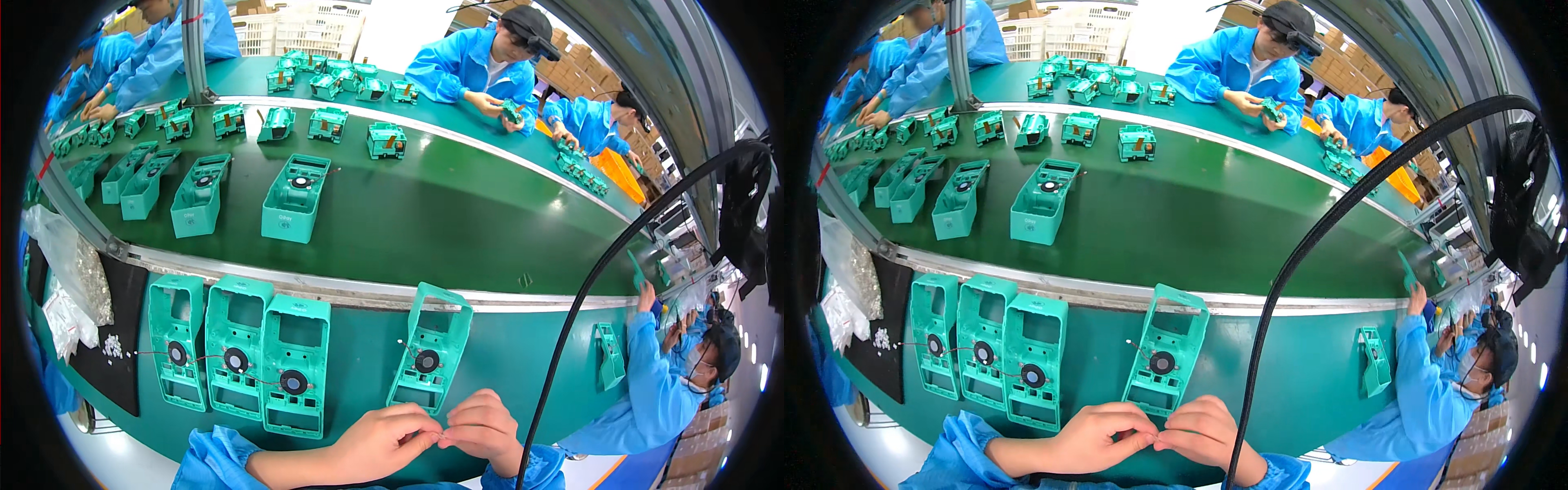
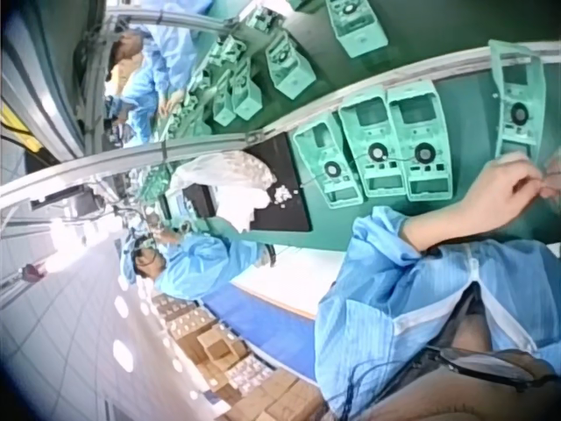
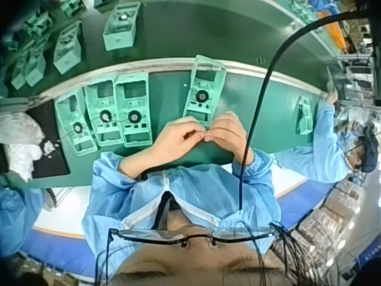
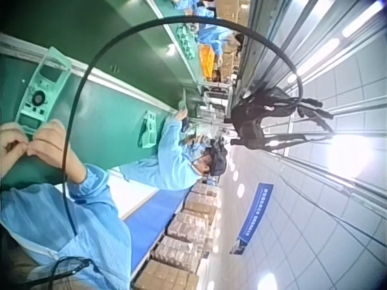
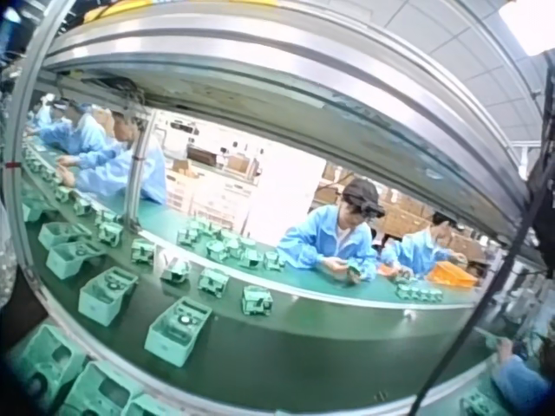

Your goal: The person assembles electronic components into green plastic housings by hand, securing them with screws on a factory production line.

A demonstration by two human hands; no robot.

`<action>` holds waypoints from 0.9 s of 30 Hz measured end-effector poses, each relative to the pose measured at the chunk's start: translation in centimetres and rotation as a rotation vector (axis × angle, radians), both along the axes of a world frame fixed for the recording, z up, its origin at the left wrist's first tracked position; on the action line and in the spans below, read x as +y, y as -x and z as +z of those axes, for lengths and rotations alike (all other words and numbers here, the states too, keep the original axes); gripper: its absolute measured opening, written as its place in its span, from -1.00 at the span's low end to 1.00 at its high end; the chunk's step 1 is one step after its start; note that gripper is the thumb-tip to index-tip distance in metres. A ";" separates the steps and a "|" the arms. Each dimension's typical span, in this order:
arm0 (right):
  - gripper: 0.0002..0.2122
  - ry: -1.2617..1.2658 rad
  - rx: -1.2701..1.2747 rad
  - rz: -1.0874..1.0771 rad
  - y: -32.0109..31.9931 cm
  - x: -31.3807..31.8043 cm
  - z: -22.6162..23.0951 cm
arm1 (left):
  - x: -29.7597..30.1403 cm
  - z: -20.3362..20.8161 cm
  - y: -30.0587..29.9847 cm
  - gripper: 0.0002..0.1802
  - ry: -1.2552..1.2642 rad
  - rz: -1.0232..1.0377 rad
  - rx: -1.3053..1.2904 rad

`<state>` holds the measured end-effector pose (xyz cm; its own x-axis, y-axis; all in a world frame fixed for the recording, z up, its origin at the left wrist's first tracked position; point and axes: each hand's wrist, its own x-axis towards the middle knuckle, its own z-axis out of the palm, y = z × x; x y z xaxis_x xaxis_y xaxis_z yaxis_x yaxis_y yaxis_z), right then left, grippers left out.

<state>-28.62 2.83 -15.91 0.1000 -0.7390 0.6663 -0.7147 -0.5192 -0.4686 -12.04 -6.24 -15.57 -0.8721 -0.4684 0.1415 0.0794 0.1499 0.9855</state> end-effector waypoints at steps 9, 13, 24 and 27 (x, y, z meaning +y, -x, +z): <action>-0.79 -0.101 0.176 0.101 0.7 -0.1 0.7 | -1.1 0.0 -0.1 -0.89 0.043 -0.222 -0.139; -0.81 -0.177 0.055 0.071 0.8 -0.1 0.4 | -0.9 0.2 0.1 -0.87 -0.055 -0.186 -0.143; -0.80 -0.109 0.019 0.013 -0.5 -0.2 0.3 | -1.0 -0.3 -0.5 -0.92 -0.158 -0.142 -0.128; -0.81 -0.048 0.125 -0.006 -0.5 -0.1 0.1 | -1.0 -0.7 -0.5 -0.90 -0.221 -0.156 -0.174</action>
